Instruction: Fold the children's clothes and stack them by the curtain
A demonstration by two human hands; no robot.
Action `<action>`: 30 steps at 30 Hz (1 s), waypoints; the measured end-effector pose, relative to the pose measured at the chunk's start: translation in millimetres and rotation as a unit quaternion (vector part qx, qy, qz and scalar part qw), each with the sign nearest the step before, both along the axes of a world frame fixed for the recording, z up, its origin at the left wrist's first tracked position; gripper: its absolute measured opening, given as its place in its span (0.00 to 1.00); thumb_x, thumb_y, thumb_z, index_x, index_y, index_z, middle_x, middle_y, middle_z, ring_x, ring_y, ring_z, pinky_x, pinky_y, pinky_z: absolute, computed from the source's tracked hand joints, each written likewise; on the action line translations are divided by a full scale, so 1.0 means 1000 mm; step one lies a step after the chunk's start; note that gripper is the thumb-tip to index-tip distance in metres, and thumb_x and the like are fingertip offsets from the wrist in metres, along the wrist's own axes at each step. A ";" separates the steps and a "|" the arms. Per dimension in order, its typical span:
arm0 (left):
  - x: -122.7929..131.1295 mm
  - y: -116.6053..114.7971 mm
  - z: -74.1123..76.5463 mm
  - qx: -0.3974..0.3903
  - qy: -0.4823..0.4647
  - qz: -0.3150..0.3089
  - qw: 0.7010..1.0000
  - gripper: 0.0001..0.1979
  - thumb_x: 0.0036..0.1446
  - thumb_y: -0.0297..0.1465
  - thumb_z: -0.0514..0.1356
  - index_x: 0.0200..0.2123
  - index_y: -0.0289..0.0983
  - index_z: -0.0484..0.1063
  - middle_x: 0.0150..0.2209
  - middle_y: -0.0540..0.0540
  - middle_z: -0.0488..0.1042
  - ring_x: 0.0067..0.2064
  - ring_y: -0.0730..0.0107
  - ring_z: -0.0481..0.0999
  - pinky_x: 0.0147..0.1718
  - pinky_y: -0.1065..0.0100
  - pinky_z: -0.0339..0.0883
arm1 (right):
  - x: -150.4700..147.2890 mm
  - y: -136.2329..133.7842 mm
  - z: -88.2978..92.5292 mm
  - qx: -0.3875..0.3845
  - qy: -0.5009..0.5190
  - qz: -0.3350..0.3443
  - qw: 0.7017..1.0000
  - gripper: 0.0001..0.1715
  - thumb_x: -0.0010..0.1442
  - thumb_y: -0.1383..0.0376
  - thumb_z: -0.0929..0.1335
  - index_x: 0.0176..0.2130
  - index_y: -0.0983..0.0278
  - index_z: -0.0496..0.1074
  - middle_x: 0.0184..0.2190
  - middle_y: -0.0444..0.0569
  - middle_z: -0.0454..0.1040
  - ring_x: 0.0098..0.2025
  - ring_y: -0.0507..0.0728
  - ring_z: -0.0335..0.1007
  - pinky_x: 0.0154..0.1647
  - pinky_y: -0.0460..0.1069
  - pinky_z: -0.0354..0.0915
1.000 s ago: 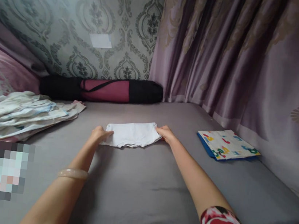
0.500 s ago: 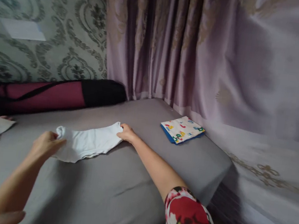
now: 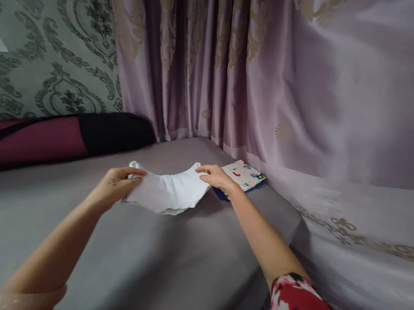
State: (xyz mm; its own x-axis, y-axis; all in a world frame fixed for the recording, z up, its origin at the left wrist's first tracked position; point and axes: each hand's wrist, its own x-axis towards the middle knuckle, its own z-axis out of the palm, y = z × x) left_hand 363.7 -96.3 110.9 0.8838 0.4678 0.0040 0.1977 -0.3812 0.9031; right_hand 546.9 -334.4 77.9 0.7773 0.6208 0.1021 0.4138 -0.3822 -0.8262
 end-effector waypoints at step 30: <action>0.166 -0.187 -0.100 -0.356 -0.053 -0.027 0.933 0.23 0.48 0.25 0.61 0.51 0.32 0.71 0.33 0.48 0.71 0.28 0.77 0.70 0.27 0.74 0.66 | 0.147 -0.177 0.015 -0.286 -0.160 -0.199 0.924 0.25 0.57 0.76 0.64 0.50 0.61 0.76 0.49 0.48 0.76 0.45 0.54 0.72 0.48 0.45 0.62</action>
